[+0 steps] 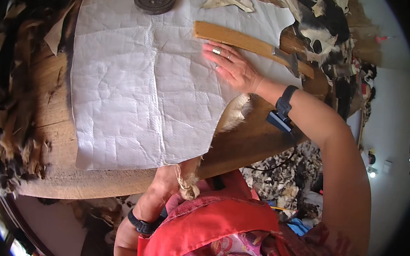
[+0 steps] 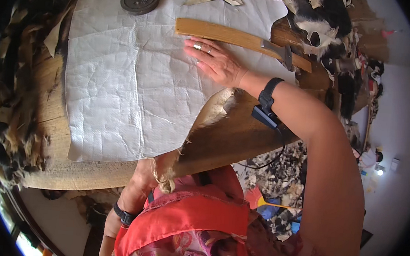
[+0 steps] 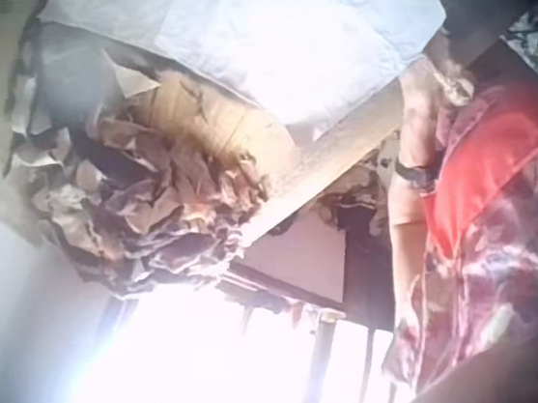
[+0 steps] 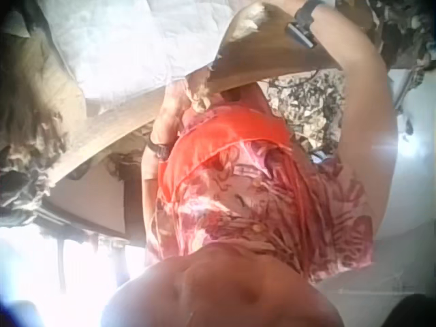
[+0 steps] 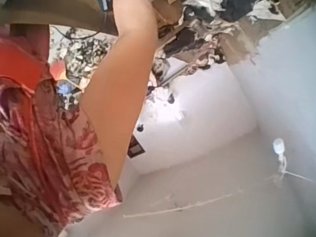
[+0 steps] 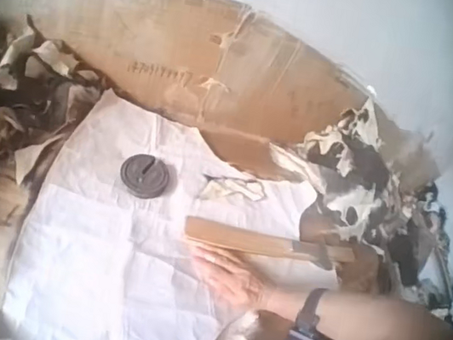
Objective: Cutting and sewing pieces of leather and fur pelts to create components for a garment or accessory.
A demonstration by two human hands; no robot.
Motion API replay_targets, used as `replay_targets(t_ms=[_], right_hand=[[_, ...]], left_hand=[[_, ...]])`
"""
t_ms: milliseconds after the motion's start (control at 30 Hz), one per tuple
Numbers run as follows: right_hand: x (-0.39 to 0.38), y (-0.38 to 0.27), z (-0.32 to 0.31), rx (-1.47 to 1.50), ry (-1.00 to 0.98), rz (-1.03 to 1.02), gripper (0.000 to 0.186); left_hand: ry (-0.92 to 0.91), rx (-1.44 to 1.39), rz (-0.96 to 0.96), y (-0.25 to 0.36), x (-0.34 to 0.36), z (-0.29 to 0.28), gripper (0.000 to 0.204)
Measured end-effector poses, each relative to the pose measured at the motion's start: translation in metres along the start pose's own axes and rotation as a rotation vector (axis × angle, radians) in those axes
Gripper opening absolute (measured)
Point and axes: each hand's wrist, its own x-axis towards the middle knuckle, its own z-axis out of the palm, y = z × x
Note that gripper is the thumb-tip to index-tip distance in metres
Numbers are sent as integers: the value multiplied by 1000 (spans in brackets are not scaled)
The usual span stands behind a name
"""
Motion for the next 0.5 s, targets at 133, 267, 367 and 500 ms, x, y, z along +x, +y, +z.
replay_targets(t_ms=[133, 267, 367, 500], right_hand=[[2, -3, -5, -5, -46, 31, 49], [5, 0, -5, -32, -68, 48, 50], [6, 2, -7, -77, -41, 8, 50], [11, 7, -6, -74, 1, -32, 49]], left_hand=[[-84, 298, 34, 12, 0, -15, 24], [-206, 510, 111, 21, -2, -25, 26], [-105, 460, 13, 24, -9, -18, 24], [-99, 951, 492, 22, -3, -15, 18]])
